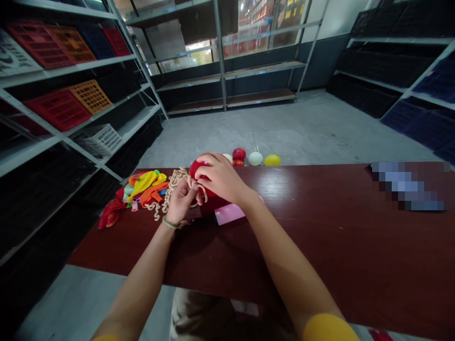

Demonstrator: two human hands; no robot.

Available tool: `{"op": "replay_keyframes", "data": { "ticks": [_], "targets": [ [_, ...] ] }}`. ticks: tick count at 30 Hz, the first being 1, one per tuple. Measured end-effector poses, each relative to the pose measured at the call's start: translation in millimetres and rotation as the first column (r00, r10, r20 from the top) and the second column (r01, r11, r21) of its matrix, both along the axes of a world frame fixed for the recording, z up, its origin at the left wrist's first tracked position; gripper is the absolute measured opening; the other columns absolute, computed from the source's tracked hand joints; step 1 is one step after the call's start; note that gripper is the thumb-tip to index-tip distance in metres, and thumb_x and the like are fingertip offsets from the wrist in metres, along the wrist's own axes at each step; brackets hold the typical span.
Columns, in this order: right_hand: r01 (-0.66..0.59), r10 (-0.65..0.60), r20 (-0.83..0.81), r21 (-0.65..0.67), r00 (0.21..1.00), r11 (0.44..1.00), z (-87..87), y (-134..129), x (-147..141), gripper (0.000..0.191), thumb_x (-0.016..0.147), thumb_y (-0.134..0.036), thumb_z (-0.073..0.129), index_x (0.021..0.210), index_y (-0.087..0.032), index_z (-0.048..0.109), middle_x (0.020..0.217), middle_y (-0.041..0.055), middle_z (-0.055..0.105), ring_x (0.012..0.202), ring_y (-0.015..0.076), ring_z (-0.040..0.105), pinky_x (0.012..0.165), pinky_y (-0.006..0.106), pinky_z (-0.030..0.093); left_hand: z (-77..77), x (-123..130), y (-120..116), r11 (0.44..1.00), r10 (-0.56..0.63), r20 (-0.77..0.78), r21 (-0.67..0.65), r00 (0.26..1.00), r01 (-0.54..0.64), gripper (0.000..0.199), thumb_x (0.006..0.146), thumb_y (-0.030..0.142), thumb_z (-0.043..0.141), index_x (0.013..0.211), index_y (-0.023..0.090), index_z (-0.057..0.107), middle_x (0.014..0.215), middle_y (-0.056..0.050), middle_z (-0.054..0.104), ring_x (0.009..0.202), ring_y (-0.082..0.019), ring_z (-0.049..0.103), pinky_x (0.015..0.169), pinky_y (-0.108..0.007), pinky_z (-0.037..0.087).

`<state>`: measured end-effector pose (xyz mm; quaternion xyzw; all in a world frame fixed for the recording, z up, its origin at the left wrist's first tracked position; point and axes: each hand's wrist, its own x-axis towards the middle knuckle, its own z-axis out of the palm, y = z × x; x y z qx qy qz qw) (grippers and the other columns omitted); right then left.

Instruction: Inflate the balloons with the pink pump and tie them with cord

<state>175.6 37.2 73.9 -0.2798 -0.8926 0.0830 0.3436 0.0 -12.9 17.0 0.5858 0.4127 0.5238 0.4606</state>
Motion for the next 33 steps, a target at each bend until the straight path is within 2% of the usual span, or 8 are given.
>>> {"op": "replay_keyframes", "data": {
  "ticks": [9,14,18,20,26,30,33],
  "targets": [
    [-0.004,0.001,0.058,0.052,0.998,0.999,-3.7,-1.5,-4.7,0.012,0.089,-0.021,0.058,0.084,-0.022,0.069,0.132,0.0044,0.057,0.135,0.0246,0.04,0.114,0.047,0.034,-5.2,0.8,-0.8,0.999,-0.018,0.03,0.031,0.999,0.017,0.025,0.095,0.041,0.055,0.089,0.022,0.042,0.06,0.004,0.062,0.05,-0.01,0.06,0.056,-0.024,0.048],
    [0.011,-0.013,0.07,0.037,0.997,0.999,-3.1,-8.4,-10.1,0.009,0.086,-0.022,0.062,0.078,-0.021,0.066,0.136,0.0069,0.052,0.139,0.0267,0.035,0.114,0.052,0.032,-4.3,1.3,0.1,0.991,0.128,0.038,0.035,0.991,-0.13,0.02,0.094,0.036,0.055,0.09,0.022,0.043,0.054,0.006,0.059,0.043,-0.009,0.056,0.048,-0.021,0.042],
    [0.024,-0.033,0.104,0.082,0.994,0.996,-4.5,-11.7,-16.8,0.01,0.086,-0.019,0.062,0.077,-0.022,0.065,0.133,0.0066,0.055,0.139,0.0279,0.036,0.116,0.057,0.026,-7.2,3.7,2.4,0.953,0.302,0.026,-0.014,0.953,-0.302,0.017,0.091,0.033,0.058,0.092,0.021,0.046,0.054,0.007,0.057,0.039,-0.008,0.051,0.042,-0.019,0.037],
    [0.029,-0.039,0.108,0.098,0.993,0.995,-6.2,-10.2,-17.3,0.012,0.088,-0.02,0.06,0.078,-0.022,0.066,0.132,0.0058,0.055,0.138,0.0279,0.036,0.117,0.059,0.023,-9.1,4.0,4.0,0.943,0.334,0.038,-0.012,0.942,-0.334,0.016,0.091,0.032,0.059,0.091,0.021,0.047,0.055,0.007,0.057,0.04,-0.008,0.052,0.043,-0.02,0.038],
    [0.021,-0.021,-0.026,-0.013,0.999,1.0,-7.8,0.0,-5.8,0.012,0.093,-0.028,0.057,0.09,-0.024,0.068,0.129,0.0064,0.055,0.132,0.0238,0.042,0.113,0.048,0.034,-11.3,3.0,4.3,0.957,0.277,0.106,0.059,0.955,-0.284,0.024,0.09,0.04,0.062,0.091,0.022,0.045,0.057,0.006,0.058,0.045,-0.01,0.056,0.047,-0.022,0.044],
    [0.007,-0.01,-0.027,-0.102,1.0,0.995,-5.3,-0.5,-2.6,0.015,0.093,-0.035,0.059,0.091,-0.025,0.07,0.133,0.006,0.053,0.133,0.0247,0.04,0.115,0.048,0.033,-11.4,4.8,2.1,0.958,0.267,0.117,0.07,0.956,-0.276,0.029,0.088,0.045,0.064,0.089,0.022,0.046,0.056,0.006,0.057,0.045,-0.01,0.056,0.046,-0.022,0.044],
    [0.006,-0.009,-0.023,-0.116,1.0,0.993,-5.5,-1.7,-3.3,0.02,0.092,-0.042,0.061,0.09,-0.026,0.072,0.135,0.005,0.053,0.136,0.0259,0.038,0.116,0.05,0.031,-13.3,5.3,2.0,0.959,0.264,0.112,0.078,0.958,-0.274,0.029,0.087,0.046,0.065,0.089,0.021,0.049,0.056,0.005,0.057,0.045,-0.009,0.056,0.047,-0.021,0.044]
  ]
}}
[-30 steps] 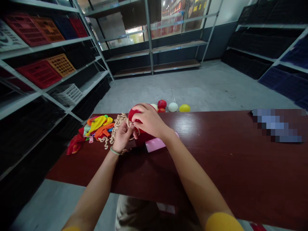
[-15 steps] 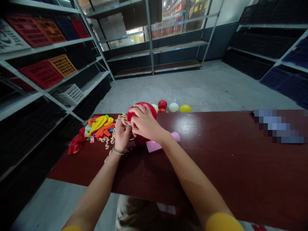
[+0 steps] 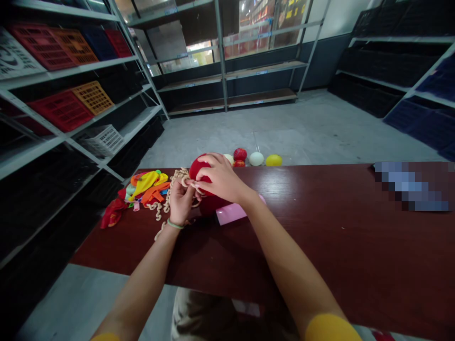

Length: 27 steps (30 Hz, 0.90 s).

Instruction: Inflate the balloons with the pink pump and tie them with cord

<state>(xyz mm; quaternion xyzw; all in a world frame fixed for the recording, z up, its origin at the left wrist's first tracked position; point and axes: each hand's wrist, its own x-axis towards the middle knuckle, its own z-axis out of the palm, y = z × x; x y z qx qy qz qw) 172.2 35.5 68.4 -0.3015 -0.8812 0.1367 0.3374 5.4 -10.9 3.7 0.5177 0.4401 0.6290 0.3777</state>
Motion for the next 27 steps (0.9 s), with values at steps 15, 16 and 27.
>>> {"op": "replay_keyframes", "data": {
  "ticks": [15,16,27],
  "targets": [
    [0.069,-0.084,0.086,0.159,0.993,0.985,-0.1,0.1,-2.4,0.009,0.087,-0.026,0.062,0.08,-0.021,0.064,0.137,0.0068,0.054,0.138,0.03,0.037,0.113,0.052,0.033,2.2,-7.1,2.0,0.983,0.173,-0.235,0.097,0.956,-0.155,0.023,0.091,0.039,0.061,0.089,0.017,0.066,0.061,0.001,0.063,0.053,-0.012,0.06,0.055,-0.023,0.048],
    [0.077,-0.097,0.1,0.186,0.99,0.98,0.2,-0.9,-3.2,0.008,0.087,-0.025,0.061,0.08,-0.021,0.064,0.137,0.0074,0.054,0.138,0.0306,0.036,0.113,0.052,0.033,1.1,-7.5,2.2,0.98,0.195,-0.24,0.095,0.951,-0.177,0.023,0.092,0.04,0.06,0.089,0.018,0.065,0.062,0.001,0.063,0.053,-0.012,0.06,0.055,-0.023,0.048],
    [0.08,-0.178,0.207,0.412,0.962,0.908,-1.1,-9.5,-17.3,0.017,0.092,-0.021,0.05,0.091,-0.021,0.066,0.131,0.0094,0.056,0.135,0.0293,0.039,0.115,0.054,0.026,0.9,-22.2,9.6,0.918,0.397,-0.232,0.111,0.888,-0.381,0.027,0.094,0.044,0.055,0.083,0.019,0.054,0.066,0.001,0.058,0.055,-0.011,0.055,0.055,-0.023,0.044]
  ]
}}
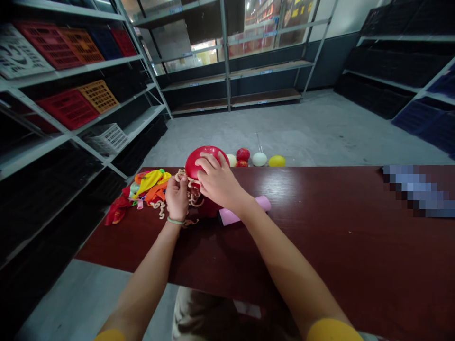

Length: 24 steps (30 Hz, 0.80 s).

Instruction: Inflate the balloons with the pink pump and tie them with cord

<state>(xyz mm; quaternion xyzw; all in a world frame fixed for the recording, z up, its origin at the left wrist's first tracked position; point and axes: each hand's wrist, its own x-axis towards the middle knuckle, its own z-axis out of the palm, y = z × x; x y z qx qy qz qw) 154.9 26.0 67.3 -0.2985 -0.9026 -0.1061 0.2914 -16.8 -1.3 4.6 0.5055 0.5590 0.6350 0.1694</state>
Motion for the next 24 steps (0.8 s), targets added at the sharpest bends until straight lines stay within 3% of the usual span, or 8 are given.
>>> {"op": "replay_keyframes", "data": {
  "ticks": [4,7,9,11,13,15,20,24],
  "targets": [
    [0.055,-0.056,-0.1,-0.015,0.993,0.998,9.2,-0.1,6.4,0.022,0.097,-0.028,0.046,0.098,-0.02,0.066,0.127,0.0102,0.059,0.124,0.0278,0.048,0.103,0.045,0.037,2.1,0.4,0.8,0.998,-0.057,0.179,-0.008,0.982,0.059,0.03,0.093,0.048,0.055,0.086,0.02,0.051,0.063,0.004,0.054,0.048,-0.009,0.051,0.048,-0.021,0.043],
    [0.157,-0.202,-0.159,-0.26,0.966,0.953,19.7,-3.9,10.9,0.03,0.099,-0.036,0.041,0.095,-0.021,0.066,0.094,0.0074,0.068,0.089,0.0212,0.06,0.078,0.034,0.042,2.5,5.4,-0.4,0.994,-0.107,0.224,0.013,0.969,0.107,0.03,0.092,0.049,0.056,0.085,0.02,0.049,0.06,0.005,0.053,0.044,-0.008,0.05,0.045,-0.019,0.041],
    [0.195,-0.274,-0.092,-0.493,0.957,0.848,24.4,-7.7,9.8,0.041,0.1,-0.044,0.036,0.084,-0.021,0.066,0.072,0.0038,0.065,0.069,0.017,0.058,0.066,0.031,0.037,1.3,8.5,-1.2,0.991,-0.133,0.232,0.015,0.964,0.133,0.03,0.092,0.049,0.057,0.085,0.02,0.049,0.059,0.005,0.054,0.043,-0.007,0.049,0.044,-0.019,0.041],
    [0.2,-0.282,-0.007,-0.687,0.959,0.699,25.0,-10.4,5.7,0.053,0.1,-0.053,0.031,0.073,-0.021,0.065,0.061,0.0027,0.062,0.058,0.0148,0.055,0.061,0.03,0.034,-1.0,10.4,-1.8,0.986,-0.163,0.243,0.006,0.956,0.167,0.03,0.092,0.048,0.057,0.086,0.02,0.049,0.059,0.005,0.054,0.043,-0.008,0.05,0.043,-0.019,0.042],
    [0.171,-0.268,0.016,-0.807,0.963,0.565,21.5,-10.7,0.8,0.063,0.098,-0.062,0.028,0.067,-0.021,0.064,0.055,0.0029,0.061,0.053,0.0138,0.054,0.059,0.03,0.033,-3.5,10.8,-2.4,0.981,-0.187,0.231,0.0,0.955,0.193,0.029,0.092,0.048,0.057,0.087,0.02,0.05,0.061,0.004,0.055,0.044,-0.008,0.05,0.044,-0.02,0.042],
    [0.142,-0.285,-0.004,-0.862,0.958,0.487,15.6,-8.8,-2.8,0.066,0.095,-0.067,0.028,0.064,-0.021,0.064,0.051,0.0029,0.06,0.049,0.0131,0.053,0.057,0.03,0.033,-5.2,10.5,-3.2,0.979,-0.199,0.192,-0.004,0.961,0.204,0.028,0.093,0.047,0.057,0.087,0.02,0.05,0.063,0.004,0.057,0.046,-0.008,0.051,0.045,-0.02,0.043],
    [0.058,-0.296,-0.099,-0.876,0.95,0.479,4.9,-3.5,-5.2,0.062,0.094,-0.066,0.033,0.066,-0.021,0.065,0.047,0.0015,0.058,0.045,0.0121,0.052,0.053,0.028,0.033,-6.4,10.7,-5.9,0.978,-0.208,0.098,0.003,0.973,0.208,0.026,0.095,0.045,0.054,0.09,0.02,0.052,0.063,0.004,0.057,0.046,-0.009,0.052,0.046,-0.02,0.043],
    [0.075,-0.33,-0.117,-0.853,0.937,0.517,5.4,-4.2,-7.5,0.058,0.094,-0.062,0.037,0.062,-0.021,0.063,0.044,0.0007,0.055,0.046,0.0124,0.051,0.054,0.028,0.033,-8.4,12.0,-7.5,0.974,-0.227,0.088,0.002,0.97,0.228,0.026,0.095,0.045,0.055,0.089,0.02,0.051,0.064,0.004,0.058,0.046,-0.008,0.051,0.047,-0.02,0.043]
  ]
}}
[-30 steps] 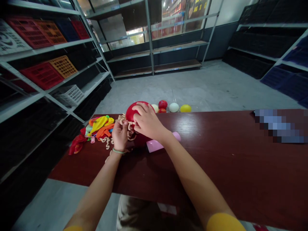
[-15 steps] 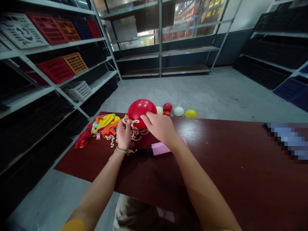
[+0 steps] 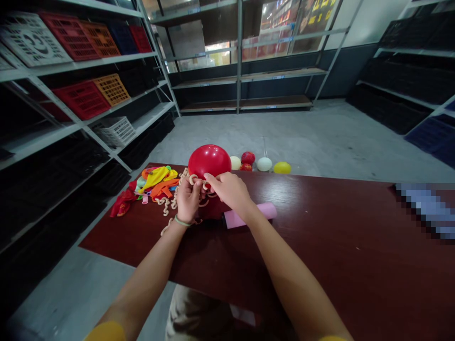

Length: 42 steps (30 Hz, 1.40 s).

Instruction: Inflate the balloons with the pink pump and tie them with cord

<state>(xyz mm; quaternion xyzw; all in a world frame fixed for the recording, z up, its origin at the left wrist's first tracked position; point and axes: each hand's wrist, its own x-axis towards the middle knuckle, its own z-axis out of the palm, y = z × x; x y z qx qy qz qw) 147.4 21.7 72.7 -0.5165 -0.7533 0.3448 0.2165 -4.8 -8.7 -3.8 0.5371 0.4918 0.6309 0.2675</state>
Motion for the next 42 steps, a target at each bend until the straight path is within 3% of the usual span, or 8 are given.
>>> {"op": "replay_keyframes", "data": {
  "ticks": [7,17,24,29,31,34,37,42],
  "targets": [
    [-0.064,0.078,-0.14,0.101,0.987,0.993,-1.2,-2.8,-3.3,0.046,0.094,-0.044,0.044,0.056,-0.021,0.055,0.047,-0.002,0.055,0.049,0.0108,0.052,0.056,0.027,0.034,3.9,-0.3,1.0,0.998,0.056,0.044,0.005,0.997,-0.057,0.026,0.096,0.045,0.053,0.089,0.02,0.051,0.064,0.003,0.057,0.049,-0.01,0.053,0.049,-0.022,0.044],
    [0.085,-0.047,-0.112,0.363,0.993,0.928,-12.2,-9.9,-16.2,0.042,0.088,-0.035,0.051,0.05,-0.02,0.04,0.051,-0.0024,0.046,0.051,0.0095,0.035,0.053,0.028,0.02,12.6,0.2,0.9,0.985,0.171,0.1,0.014,0.98,-0.173,0.028,0.097,0.047,0.051,0.086,0.021,0.047,0.062,0.004,0.055,0.046,-0.009,0.051,0.047,-0.022,0.043],
    [0.079,-0.034,-0.126,0.377,0.991,0.923,-10.2,-10.2,-15.8,0.042,0.087,-0.034,0.05,0.051,-0.021,0.034,0.049,-0.0033,0.04,0.05,0.0091,0.03,0.054,0.029,0.019,17.9,-1.4,1.2,0.97,0.238,0.141,0.022,0.961,-0.243,0.032,0.094,0.05,0.054,0.084,0.021,0.047,0.062,0.004,0.055,0.046,-0.009,0.05,0.048,-0.022,0.042],
    [0.01,0.012,-0.051,0.398,0.999,0.917,-5.4,-9.0,-7.2,0.044,0.092,-0.04,0.048,0.054,-0.02,0.043,0.052,-0.0025,0.047,0.051,0.0094,0.039,0.055,0.028,0.024,14.6,-1.1,3.5,0.985,0.162,0.127,0.038,0.979,-0.168,0.029,0.094,0.047,0.055,0.083,0.021,0.047,0.067,0.002,0.057,0.053,-0.009,0.053,0.054,-0.023,0.045],
    [0.038,-0.004,-0.092,0.377,0.996,0.926,-5.0,-3.9,0.8,0.042,0.093,-0.048,0.047,0.061,-0.021,0.05,0.056,-0.0018,0.053,0.055,0.0106,0.047,0.056,0.027,0.03,12.9,-0.4,4.9,0.988,0.13,0.143,0.059,0.981,-0.14,0.028,0.094,0.045,0.056,0.082,0.021,0.047,0.069,0.002,0.057,0.056,-0.01,0.054,0.057,-0.023,0.046],
    [0.247,-0.158,-0.299,0.287,0.941,0.926,-8.1,11.7,14.4,0.037,0.089,-0.059,0.053,0.086,-0.022,0.059,0.069,-0.0003,0.06,0.066,0.0137,0.057,0.06,0.026,0.041,10.8,0.7,6.8,0.987,0.128,0.198,0.067,0.972,-0.144,0.027,0.093,0.044,0.057,0.083,0.021,0.047,0.07,0.002,0.057,0.057,-0.01,0.055,0.058,-0.023,0.047],
    [0.393,-0.278,-0.494,0.145,0.824,0.908,-12.0,28.2,22.9,0.059,0.076,-0.06,0.068,0.12,-0.024,0.051,0.105,0.0077,0.063,0.082,0.0183,0.062,0.061,0.029,0.05,8.1,2.4,7.2,0.991,0.102,0.24,0.055,0.965,-0.119,0.027,0.093,0.045,0.056,0.084,0.021,0.047,0.07,0.002,0.056,0.059,-0.011,0.057,0.059,-0.024,0.049],
    [0.152,-0.228,-0.659,-0.172,0.717,0.973,-10.1,29.7,19.5,0.104,0.075,-0.053,0.072,0.153,-0.038,0.005,0.153,0.019,0.032,0.112,0.0312,0.061,0.065,0.04,0.06,3.9,7.0,5.1,0.998,-0.032,0.209,0.056,0.977,0.02,0.028,0.091,0.045,0.059,0.085,0.021,0.048,0.069,0.002,0.058,0.06,-0.012,0.057,0.062,-0.025,0.051]
  ]
}}
